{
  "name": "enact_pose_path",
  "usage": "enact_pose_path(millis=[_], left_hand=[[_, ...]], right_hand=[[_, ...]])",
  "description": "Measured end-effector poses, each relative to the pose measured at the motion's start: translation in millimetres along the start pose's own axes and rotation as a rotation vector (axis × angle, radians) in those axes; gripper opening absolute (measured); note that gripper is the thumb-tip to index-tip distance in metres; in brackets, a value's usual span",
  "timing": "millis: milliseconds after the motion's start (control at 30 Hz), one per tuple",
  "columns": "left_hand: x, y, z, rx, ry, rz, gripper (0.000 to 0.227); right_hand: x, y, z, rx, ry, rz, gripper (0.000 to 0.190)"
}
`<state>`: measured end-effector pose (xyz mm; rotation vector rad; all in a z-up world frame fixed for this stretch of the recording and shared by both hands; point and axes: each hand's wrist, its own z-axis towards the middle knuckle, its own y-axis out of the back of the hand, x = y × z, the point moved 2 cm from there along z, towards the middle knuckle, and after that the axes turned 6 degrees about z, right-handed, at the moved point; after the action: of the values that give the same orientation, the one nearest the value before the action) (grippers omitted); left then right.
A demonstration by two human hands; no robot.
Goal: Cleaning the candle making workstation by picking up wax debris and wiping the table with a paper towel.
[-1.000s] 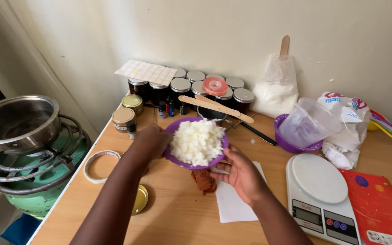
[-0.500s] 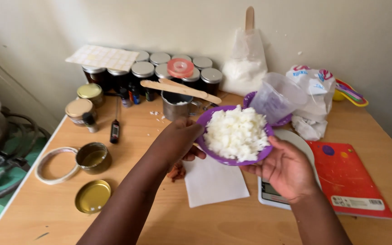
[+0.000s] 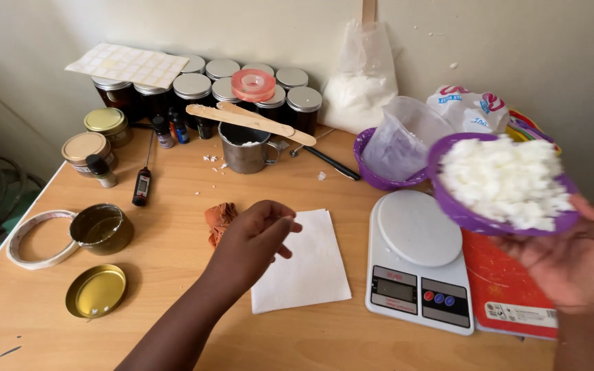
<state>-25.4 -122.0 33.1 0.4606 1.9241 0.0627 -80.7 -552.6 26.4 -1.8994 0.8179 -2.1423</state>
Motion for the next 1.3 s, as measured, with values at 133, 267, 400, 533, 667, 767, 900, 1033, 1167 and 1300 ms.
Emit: enact_pose_path(millis=[133, 267, 400, 533, 667, 767, 900, 1033, 1167, 1300], left_hand=[[24.3, 7.5, 14.7, -0.127, -0.057, -0.091, 0.02], [31.0, 10.0, 16.6, -0.217, -0.027, -0.125, 0.018], [33.4, 8.3, 20.5, -0.244, -0.005, -0.198, 0.017], [36.0, 7.3, 22.2, -0.316, -0.036, -0.225, 0.018], [40.5, 6.1, 23.4, -0.33, -0.055, -0.184, 0.02], [40.4, 5.9, 23.1, -0.334, -0.045, -0.184, 0.02], [42.3, 5.4, 23.4, -0.331, -0.042, -0.188, 0.019], [47.9, 6.2, 28.6, -0.326, -0.056, -0.214, 0.018], [48.3, 5.9, 29.1, -0.325, -0.052, -0.213, 0.018], [48.1, 9.4, 26.7, -0.322, -0.072, -0.206, 0.019]], right_hand=[[6.9, 82.1, 43.0, -0.162, 0.071, -0.246, 0.071], [5.0, 155.4, 87.0, -0.257, 0.086, -0.239, 0.08], [-5.4, 211.3, 118.7, -0.334, 0.087, -0.282, 0.083], [-17.8, 239.4, 133.5, -0.427, 0.047, -0.199, 0.08], [-31.8, 282.2, 145.3, -0.533, 0.014, -0.208, 0.084], [-33.5, 286.1, 145.4, -0.596, -0.049, -0.205, 0.071], [-38.8, 300.2, 155.3, -0.614, -0.062, -0.184, 0.073], [-43.1, 301.5, 167.3, -0.631, -0.015, -0.155, 0.068], [-46.3, 318.0, 178.7, -0.678, 0.002, -0.071, 0.05], [-34.5, 274.0, 158.7, -0.666, -0.039, -0.311, 0.06]])
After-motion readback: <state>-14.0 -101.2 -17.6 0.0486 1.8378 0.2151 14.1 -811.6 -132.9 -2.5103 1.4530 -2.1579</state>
